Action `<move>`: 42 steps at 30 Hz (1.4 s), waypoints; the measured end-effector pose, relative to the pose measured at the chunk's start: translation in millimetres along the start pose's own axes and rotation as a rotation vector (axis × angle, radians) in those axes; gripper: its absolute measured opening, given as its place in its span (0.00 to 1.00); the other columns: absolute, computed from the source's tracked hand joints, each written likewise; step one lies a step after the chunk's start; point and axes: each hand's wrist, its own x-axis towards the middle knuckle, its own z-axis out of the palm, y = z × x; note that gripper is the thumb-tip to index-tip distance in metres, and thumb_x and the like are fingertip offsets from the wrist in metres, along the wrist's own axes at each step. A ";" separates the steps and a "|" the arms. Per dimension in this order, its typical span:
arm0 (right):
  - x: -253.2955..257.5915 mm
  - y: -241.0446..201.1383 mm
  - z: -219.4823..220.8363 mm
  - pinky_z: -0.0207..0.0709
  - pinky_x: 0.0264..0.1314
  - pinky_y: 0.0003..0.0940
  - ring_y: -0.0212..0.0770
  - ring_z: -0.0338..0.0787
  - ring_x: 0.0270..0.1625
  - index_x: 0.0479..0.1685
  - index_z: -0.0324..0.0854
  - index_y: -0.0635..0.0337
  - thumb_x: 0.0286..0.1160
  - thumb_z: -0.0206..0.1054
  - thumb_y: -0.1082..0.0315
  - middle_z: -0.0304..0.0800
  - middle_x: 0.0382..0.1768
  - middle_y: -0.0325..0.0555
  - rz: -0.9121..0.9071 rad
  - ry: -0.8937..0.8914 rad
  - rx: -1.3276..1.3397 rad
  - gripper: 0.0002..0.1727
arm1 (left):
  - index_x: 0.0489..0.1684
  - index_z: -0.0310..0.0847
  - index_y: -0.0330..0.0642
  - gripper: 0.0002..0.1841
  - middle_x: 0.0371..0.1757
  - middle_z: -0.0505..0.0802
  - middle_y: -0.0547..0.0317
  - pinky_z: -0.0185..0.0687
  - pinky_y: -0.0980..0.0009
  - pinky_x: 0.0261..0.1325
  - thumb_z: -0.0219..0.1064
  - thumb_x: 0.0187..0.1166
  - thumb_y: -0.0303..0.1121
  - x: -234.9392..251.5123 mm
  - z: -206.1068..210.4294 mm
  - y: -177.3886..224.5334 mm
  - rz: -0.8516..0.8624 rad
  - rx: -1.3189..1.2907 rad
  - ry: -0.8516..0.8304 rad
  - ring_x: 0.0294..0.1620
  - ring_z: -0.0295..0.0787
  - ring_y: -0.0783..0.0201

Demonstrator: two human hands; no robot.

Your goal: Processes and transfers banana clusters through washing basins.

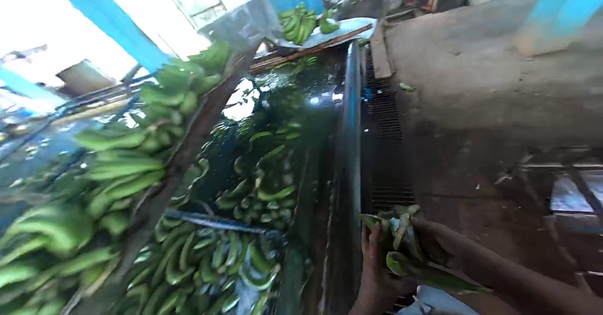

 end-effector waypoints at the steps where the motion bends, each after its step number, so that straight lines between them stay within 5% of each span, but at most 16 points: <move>1: 5.3 -14.3 -22.5 0.89 0.45 0.33 0.33 0.92 0.41 0.61 0.77 0.56 0.93 0.46 0.52 0.92 0.40 0.39 -0.022 0.034 -0.014 0.21 | 0.89 0.51 0.24 0.63 0.89 0.47 0.16 0.62 0.50 0.86 0.89 0.43 0.28 26.8 14.3 -0.5 -0.010 -0.014 -0.051 0.90 0.53 0.33; 11: 104.2 -126.6 -167.7 0.90 0.41 0.33 0.34 0.94 0.40 0.57 0.79 0.51 0.63 0.69 0.36 0.94 0.39 0.39 -0.140 0.175 0.242 0.32 | 0.91 0.52 0.31 0.63 0.92 0.39 0.25 0.69 0.58 0.81 0.88 0.43 0.23 259.7 100.2 -17.5 -0.122 -0.092 -0.336 0.90 0.55 0.42; 20: 218.9 -299.2 -239.7 0.91 0.42 0.31 0.31 0.94 0.40 0.54 0.79 0.50 0.76 0.60 0.42 0.94 0.38 0.37 -0.346 0.329 0.369 0.22 | 0.93 0.49 0.34 0.63 0.93 0.34 0.25 0.67 0.52 0.83 0.89 0.46 0.25 526.9 137.5 -18.7 -0.113 -0.061 -0.623 0.91 0.51 0.36; 23: 248.9 -349.5 -268.1 0.92 0.41 0.30 0.31 0.95 0.39 0.49 0.85 0.46 0.53 0.79 0.35 0.96 0.37 0.37 -0.433 0.330 0.430 0.31 | 0.93 0.49 0.35 0.63 0.93 0.34 0.25 0.69 0.53 0.82 0.89 0.48 0.28 606.3 154.7 -13.3 -0.074 -0.052 -0.719 0.90 0.54 0.36; 25: 271.0 -377.7 -287.7 0.92 0.42 0.31 0.31 0.95 0.40 0.47 0.86 0.45 0.46 0.82 0.33 0.96 0.37 0.37 -0.464 0.348 0.465 0.33 | 0.94 0.48 0.36 0.63 0.92 0.33 0.24 0.68 0.53 0.82 0.89 0.49 0.29 654.0 166.7 -13.5 -0.071 -0.058 -0.770 0.90 0.52 0.35; 28: 313.9 -422.7 -322.6 0.92 0.44 0.31 0.31 0.95 0.40 0.45 0.87 0.45 0.51 0.81 0.35 0.96 0.38 0.38 -0.495 0.326 0.495 0.29 | 0.94 0.47 0.37 0.64 0.92 0.33 0.24 0.68 0.51 0.82 0.90 0.50 0.30 725.6 186.2 -23.1 -0.078 -0.059 -0.794 0.91 0.51 0.33; 33: 403.4 -512.5 -394.6 0.92 0.46 0.31 0.31 0.95 0.42 0.46 0.88 0.44 0.44 0.84 0.33 0.96 0.39 0.37 -0.496 0.262 0.438 0.33 | 0.95 0.47 0.39 0.63 0.92 0.34 0.23 0.70 0.50 0.81 0.89 0.51 0.29 850.7 221.0 -44.6 -0.115 -0.026 -0.732 0.89 0.54 0.32; 37: 465.5 -602.8 -431.7 0.91 0.45 0.32 0.32 0.95 0.42 0.52 0.82 0.49 0.61 0.74 0.36 0.95 0.39 0.39 -0.383 0.286 0.396 0.30 | 0.94 0.47 0.36 0.63 0.92 0.36 0.23 0.69 0.49 0.82 0.89 0.51 0.29 947.0 238.9 -52.5 -0.122 0.000 -0.628 0.90 0.52 0.32; 40: 514.0 -666.7 -456.8 0.91 0.40 0.30 0.31 0.94 0.39 0.49 0.83 0.48 0.58 0.77 0.35 0.94 0.37 0.38 -0.287 0.212 0.356 0.30 | 0.94 0.46 0.35 0.63 0.92 0.36 0.23 0.67 0.49 0.83 0.89 0.50 0.29 1011.7 245.7 -60.0 -0.140 -0.029 -0.535 0.91 0.51 0.33; 42: 549.5 -701.7 -471.8 0.91 0.40 0.31 0.32 0.94 0.39 0.51 0.81 0.50 0.70 0.67 0.39 0.94 0.37 0.39 -0.244 0.201 0.318 0.25 | 0.94 0.47 0.35 0.63 0.93 0.36 0.24 0.66 0.50 0.84 0.89 0.50 0.30 1053.0 247.3 -67.9 -0.152 -0.044 -0.479 0.92 0.49 0.34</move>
